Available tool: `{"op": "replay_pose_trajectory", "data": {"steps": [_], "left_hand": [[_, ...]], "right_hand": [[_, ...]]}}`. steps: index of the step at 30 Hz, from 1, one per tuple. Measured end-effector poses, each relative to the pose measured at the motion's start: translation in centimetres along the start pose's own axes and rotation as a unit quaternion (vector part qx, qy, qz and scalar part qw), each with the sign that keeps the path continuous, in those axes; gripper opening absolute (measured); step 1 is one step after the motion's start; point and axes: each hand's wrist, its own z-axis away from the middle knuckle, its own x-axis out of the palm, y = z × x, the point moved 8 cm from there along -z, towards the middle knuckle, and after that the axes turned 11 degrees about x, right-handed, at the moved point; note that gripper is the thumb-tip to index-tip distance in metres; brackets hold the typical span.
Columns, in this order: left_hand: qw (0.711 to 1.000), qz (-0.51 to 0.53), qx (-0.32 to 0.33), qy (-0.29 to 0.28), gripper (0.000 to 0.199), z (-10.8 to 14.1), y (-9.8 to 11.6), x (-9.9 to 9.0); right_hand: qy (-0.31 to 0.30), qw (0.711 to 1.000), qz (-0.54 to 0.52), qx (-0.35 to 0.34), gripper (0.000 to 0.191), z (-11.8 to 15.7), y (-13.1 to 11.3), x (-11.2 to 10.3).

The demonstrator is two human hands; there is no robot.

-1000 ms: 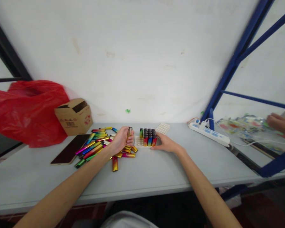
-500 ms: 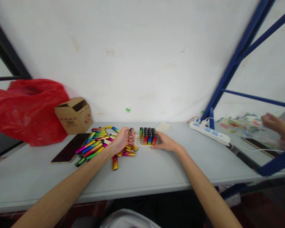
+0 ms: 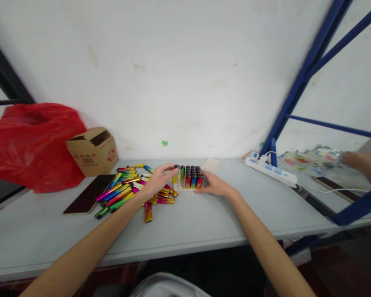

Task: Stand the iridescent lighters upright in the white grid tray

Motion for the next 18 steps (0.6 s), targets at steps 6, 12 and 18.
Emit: {"op": "replay_pose_trajectory", "data": {"steps": [6, 12, 18], "left_hand": [[0.999, -0.004, 0.039, -0.012, 0.039, -0.3, -0.5, 0.6], [0.984, -0.133, 0.095, -0.071, 0.036, 0.0, -0.1, 1.6], [0.967, -0.194, 0.119, -0.118, 0.035, -0.2, 0.2, 1.9]], "right_hand": [[0.006, 1.000, -0.004, -0.003, 0.079, 0.0, 0.1, 0.0], [0.005, 1.000, -0.003, -0.011, 0.078, 0.0, 0.0, 0.0], [0.008, 1.000, 0.002, -0.011, 0.077, 0.0, 0.0, 0.0]]}}
